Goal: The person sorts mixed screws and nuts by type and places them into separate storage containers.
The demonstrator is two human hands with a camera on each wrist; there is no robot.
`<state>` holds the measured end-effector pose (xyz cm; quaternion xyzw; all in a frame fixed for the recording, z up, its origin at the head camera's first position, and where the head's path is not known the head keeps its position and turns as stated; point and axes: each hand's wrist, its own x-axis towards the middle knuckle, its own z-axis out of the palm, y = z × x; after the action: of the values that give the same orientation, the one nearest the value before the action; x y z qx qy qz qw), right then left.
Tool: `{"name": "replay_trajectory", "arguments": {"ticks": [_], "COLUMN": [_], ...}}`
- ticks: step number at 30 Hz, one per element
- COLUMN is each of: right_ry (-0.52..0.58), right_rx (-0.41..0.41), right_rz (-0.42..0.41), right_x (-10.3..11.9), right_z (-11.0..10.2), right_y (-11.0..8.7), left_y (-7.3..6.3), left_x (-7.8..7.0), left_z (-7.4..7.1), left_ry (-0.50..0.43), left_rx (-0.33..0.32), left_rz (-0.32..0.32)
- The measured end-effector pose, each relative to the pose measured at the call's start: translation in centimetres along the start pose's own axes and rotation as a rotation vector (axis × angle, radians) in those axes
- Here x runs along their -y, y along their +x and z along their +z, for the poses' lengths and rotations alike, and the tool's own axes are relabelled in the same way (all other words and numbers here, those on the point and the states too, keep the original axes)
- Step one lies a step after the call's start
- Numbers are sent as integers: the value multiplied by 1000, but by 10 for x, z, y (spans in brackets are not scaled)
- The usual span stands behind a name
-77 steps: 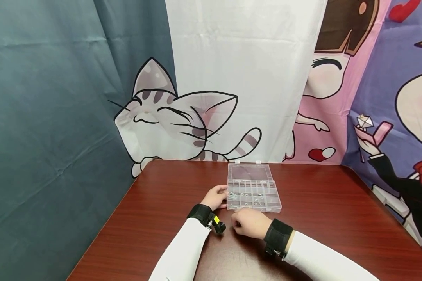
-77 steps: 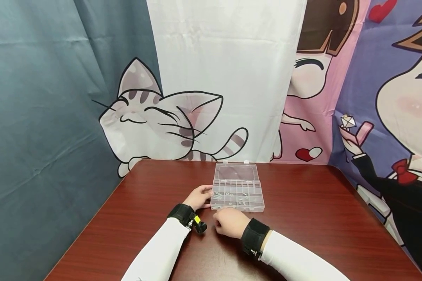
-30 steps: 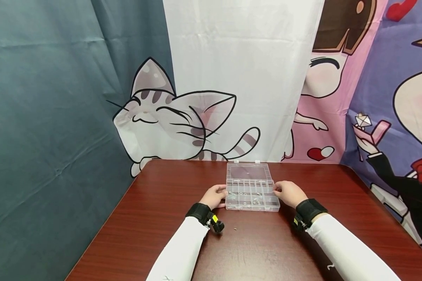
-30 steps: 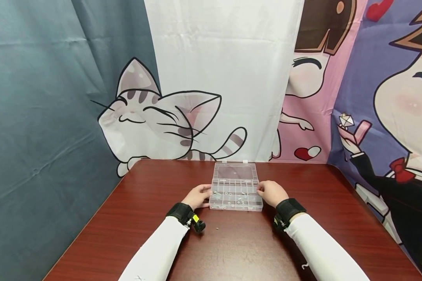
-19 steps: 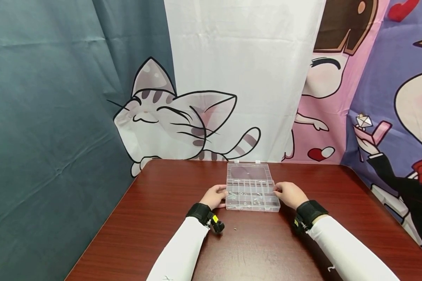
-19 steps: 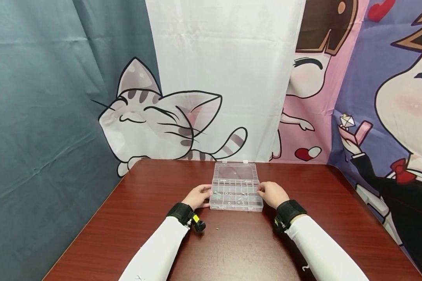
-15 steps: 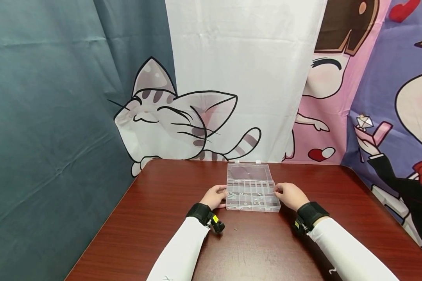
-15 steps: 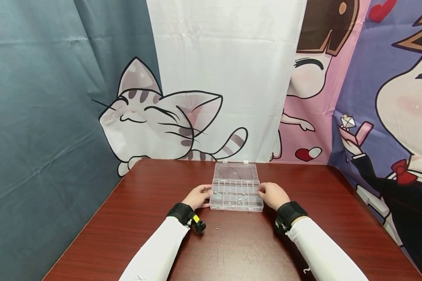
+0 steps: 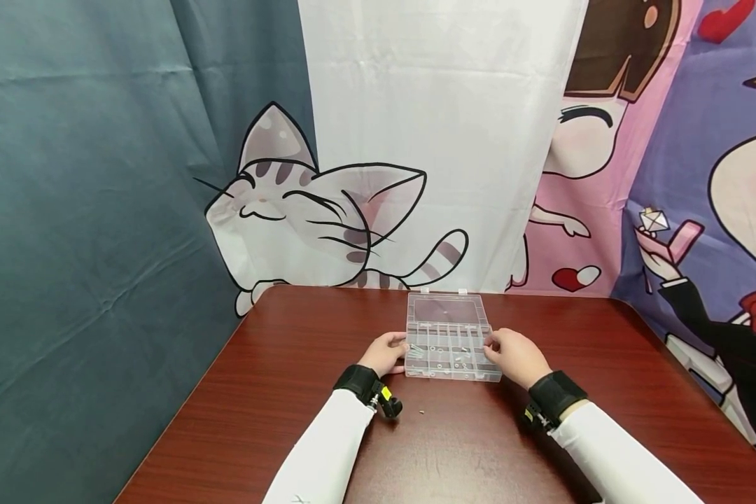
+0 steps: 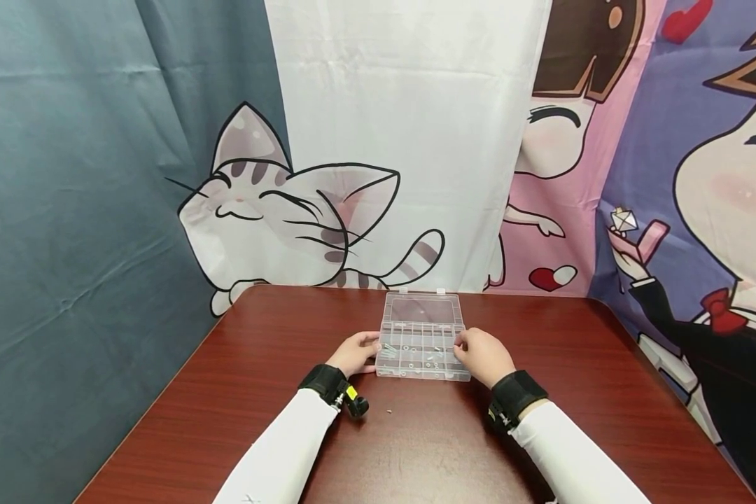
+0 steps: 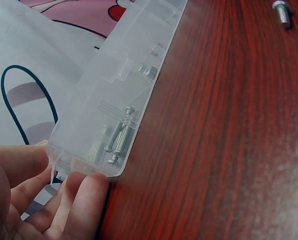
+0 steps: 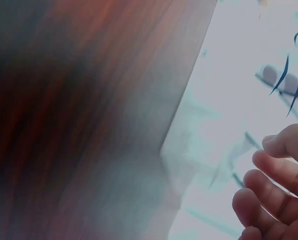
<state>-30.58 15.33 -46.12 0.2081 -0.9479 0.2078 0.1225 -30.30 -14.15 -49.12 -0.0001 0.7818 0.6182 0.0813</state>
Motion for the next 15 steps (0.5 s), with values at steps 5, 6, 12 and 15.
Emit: {"name": "replay_trajectory", "arguments": {"ticks": [5, 6, 12, 15], "right_ry": [-9, -13, -74, -72], "right_rx": [-34, -30, 61, 125], "right_rz": [-128, -156, -309, -373], "right_x": [32, 39, 75, 90], "right_z": [1, 2, 14, 19], "right_y": [-6, -7, -18, -22], "left_y": [-1, -1, 0, 0], "left_x": [0, 0, 2, 2], "left_z": [-1, -1, 0, 1], "left_ry": [3, -1, -9, -8], "left_rx": [4, 3, -3, -3], "left_rz": [11, 10, 7, 13]}}
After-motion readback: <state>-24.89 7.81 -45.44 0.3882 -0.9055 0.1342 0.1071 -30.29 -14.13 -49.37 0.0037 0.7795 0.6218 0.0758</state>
